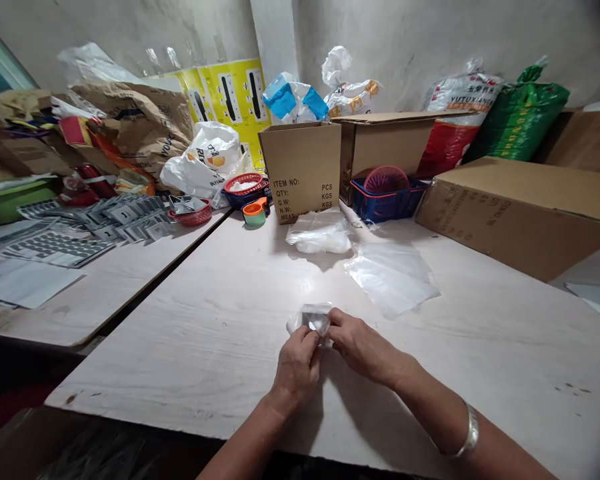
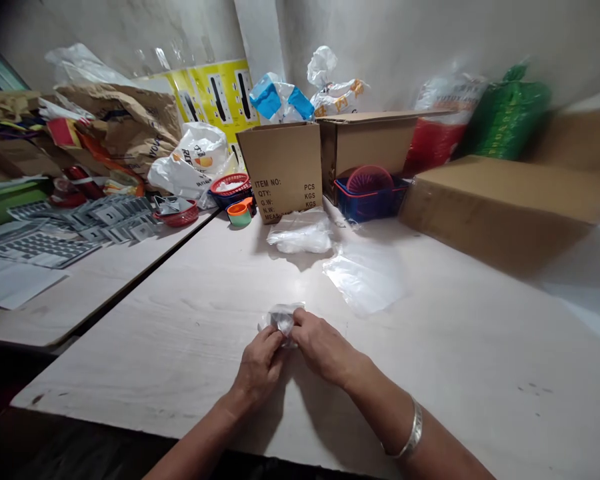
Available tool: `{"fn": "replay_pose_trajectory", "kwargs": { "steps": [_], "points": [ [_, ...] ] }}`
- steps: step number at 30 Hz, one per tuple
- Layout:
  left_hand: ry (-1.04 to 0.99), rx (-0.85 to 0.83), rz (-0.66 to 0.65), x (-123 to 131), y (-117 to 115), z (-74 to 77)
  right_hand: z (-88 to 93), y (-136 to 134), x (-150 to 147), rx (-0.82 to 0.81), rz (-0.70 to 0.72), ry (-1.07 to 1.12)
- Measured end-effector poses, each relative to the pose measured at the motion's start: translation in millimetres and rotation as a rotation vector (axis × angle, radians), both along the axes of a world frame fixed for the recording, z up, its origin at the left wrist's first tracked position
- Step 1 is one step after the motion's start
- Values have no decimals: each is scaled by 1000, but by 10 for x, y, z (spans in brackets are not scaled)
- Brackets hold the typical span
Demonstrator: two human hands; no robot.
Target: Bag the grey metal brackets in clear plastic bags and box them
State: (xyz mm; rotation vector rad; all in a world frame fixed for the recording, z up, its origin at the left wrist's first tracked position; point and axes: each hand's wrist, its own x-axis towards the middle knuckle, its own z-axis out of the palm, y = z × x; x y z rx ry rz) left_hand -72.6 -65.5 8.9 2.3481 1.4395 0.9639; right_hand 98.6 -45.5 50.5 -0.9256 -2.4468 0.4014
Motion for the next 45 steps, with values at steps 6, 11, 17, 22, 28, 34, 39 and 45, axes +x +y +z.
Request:
{"fn": "replay_pose_trajectory", "kwargs": {
  "steps": [6,11,17,22,28,34,39,45],
  "points": [
    [28,27,113,-7,24,-12,-199,6,-120,406,-114,-38],
    [-17,-8,92,4,40,-16,-221,39,-160,418,-151,-37],
    [-90,25,193,-7,109,-22,-307,50,-186,422,-172,-102],
    [70,96,238,-11,121,53,-365,57,-209,424,-180,-113],
    [276,108,177,-3,133,44,-331,12,-132,348,-127,29],
    [244,93,173,5,132,-5,-294,6,-119,311,-112,188],
    [53,101,155,16,123,-51,-415,67,-177,277,-154,187],
    [-246,64,288,16,152,-88,-426,56,-253,291,-243,143]
  ]
}}
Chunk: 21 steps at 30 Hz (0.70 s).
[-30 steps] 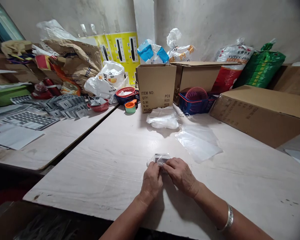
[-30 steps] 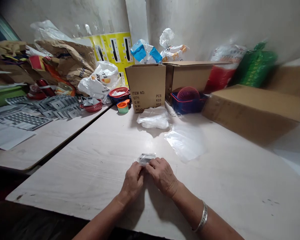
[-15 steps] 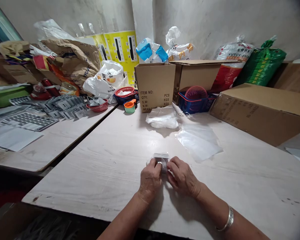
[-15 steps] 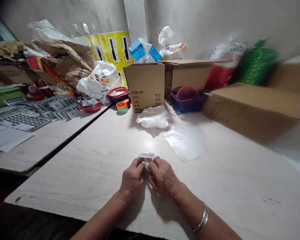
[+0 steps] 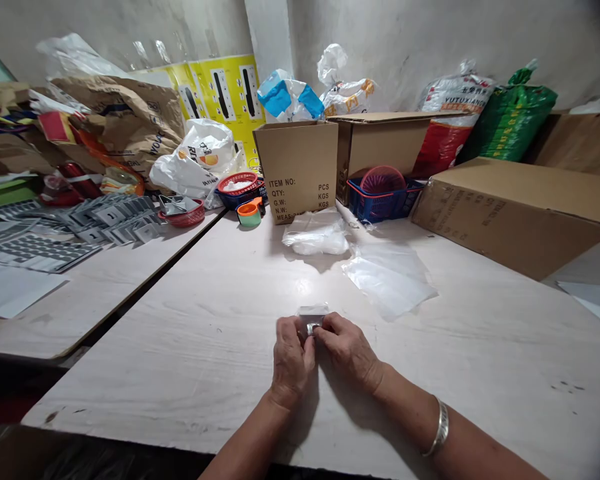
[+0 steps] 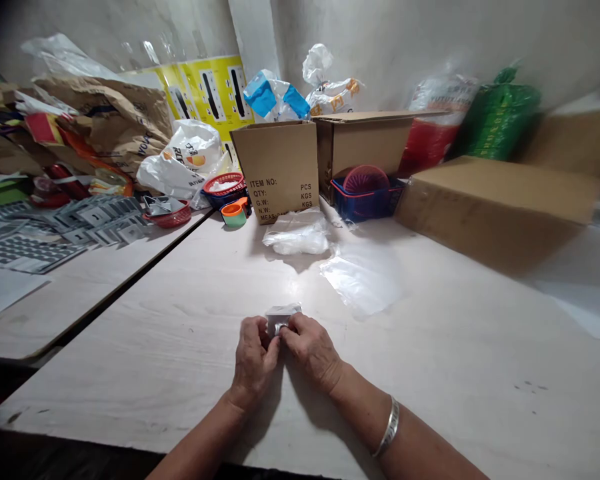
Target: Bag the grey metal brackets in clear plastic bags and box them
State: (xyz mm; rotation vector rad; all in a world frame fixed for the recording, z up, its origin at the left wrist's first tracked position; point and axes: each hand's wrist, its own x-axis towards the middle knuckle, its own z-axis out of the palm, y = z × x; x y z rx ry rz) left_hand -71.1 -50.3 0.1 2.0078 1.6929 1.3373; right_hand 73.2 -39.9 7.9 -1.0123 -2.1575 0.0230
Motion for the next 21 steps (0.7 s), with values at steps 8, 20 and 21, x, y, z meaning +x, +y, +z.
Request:
{"fn": "replay_pose_trajectory", "kwargs": {
  "steps": [8,20,21],
  "points": [
    [16,-313,-86,-88,181,171,22,-21,2,52,-5,-150],
    [-123,-263,-343,-151,154,178,-72,-11,-81,48,-131,111],
    [-134,-269,-330,-145,158,176,-82,-8,-75,38,-123,130]
  ]
}}
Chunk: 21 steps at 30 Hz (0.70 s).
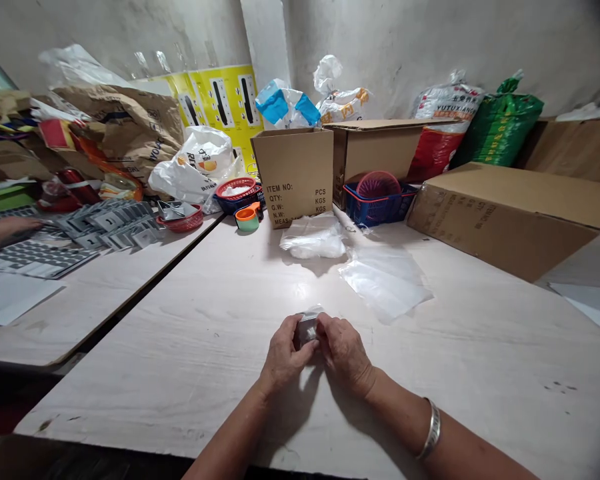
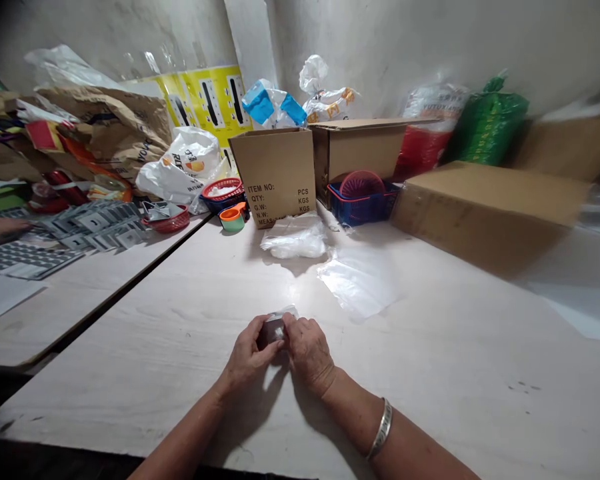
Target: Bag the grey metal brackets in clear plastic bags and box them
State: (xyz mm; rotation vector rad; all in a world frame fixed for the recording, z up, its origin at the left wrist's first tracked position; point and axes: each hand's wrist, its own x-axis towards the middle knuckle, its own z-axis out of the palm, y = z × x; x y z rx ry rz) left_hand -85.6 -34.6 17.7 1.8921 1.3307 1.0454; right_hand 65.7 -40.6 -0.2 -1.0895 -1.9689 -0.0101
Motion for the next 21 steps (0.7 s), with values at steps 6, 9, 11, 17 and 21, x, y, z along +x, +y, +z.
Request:
{"fn": "replay_pose_trajectory", "kwargs": {
  "steps": [6,9,11,17,21],
  "points": [
    [32,-16,110,55,57,-31,-23,32,73,-113,133,163],
    [128,-6,188,117,77,-21,1,35,98,-246,159,321],
    [219,-4,248,174,83,5,23,34,108,-264,160,416],
    [607,231,282,150,159,241,17,93,185,-305,63,590],
    [992,520,55,-177,326,516,-57,175,245,-356,25,611]
  ]
}}
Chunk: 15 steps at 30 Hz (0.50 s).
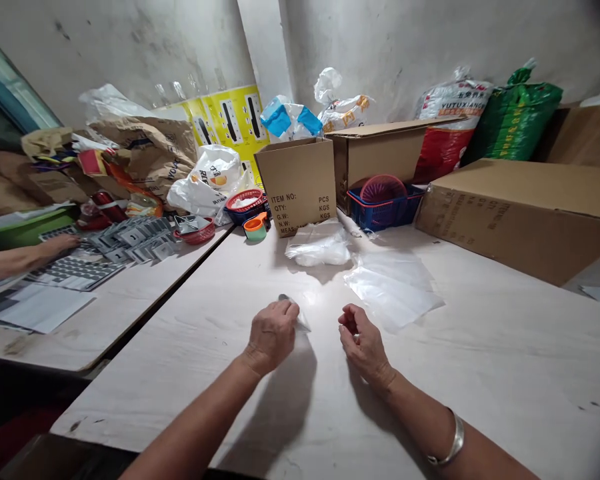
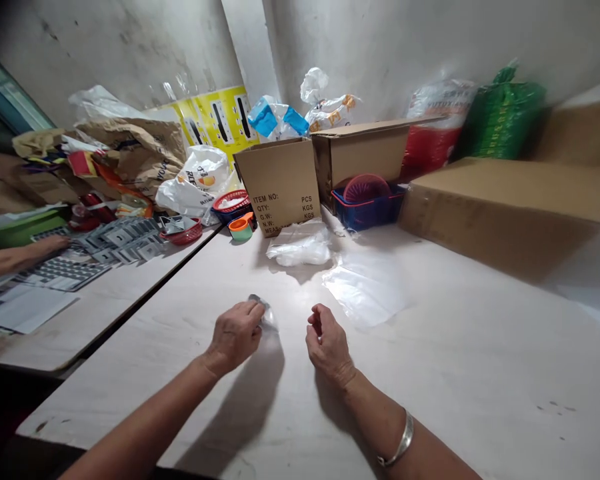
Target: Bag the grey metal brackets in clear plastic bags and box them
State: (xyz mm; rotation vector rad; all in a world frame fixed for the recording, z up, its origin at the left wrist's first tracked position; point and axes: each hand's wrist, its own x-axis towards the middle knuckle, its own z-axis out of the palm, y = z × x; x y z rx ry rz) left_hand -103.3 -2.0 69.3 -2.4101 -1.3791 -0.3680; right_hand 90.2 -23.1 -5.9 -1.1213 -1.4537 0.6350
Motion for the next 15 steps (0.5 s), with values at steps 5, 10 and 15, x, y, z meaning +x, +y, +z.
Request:
{"fn": "replay_pose_trajectory", "kwargs": {
  "steps": [5,10,15],
  "points": [
    [287,-20,-223,-441,191,155,-62,43,10,11,18,-61],
    [331,-64,-325,-634,213,51,-73,42,10,-16,41,-94],
    [359,-27,-220,-692,196,-76,-64,33,16,-38,60,-126]
  ]
}}
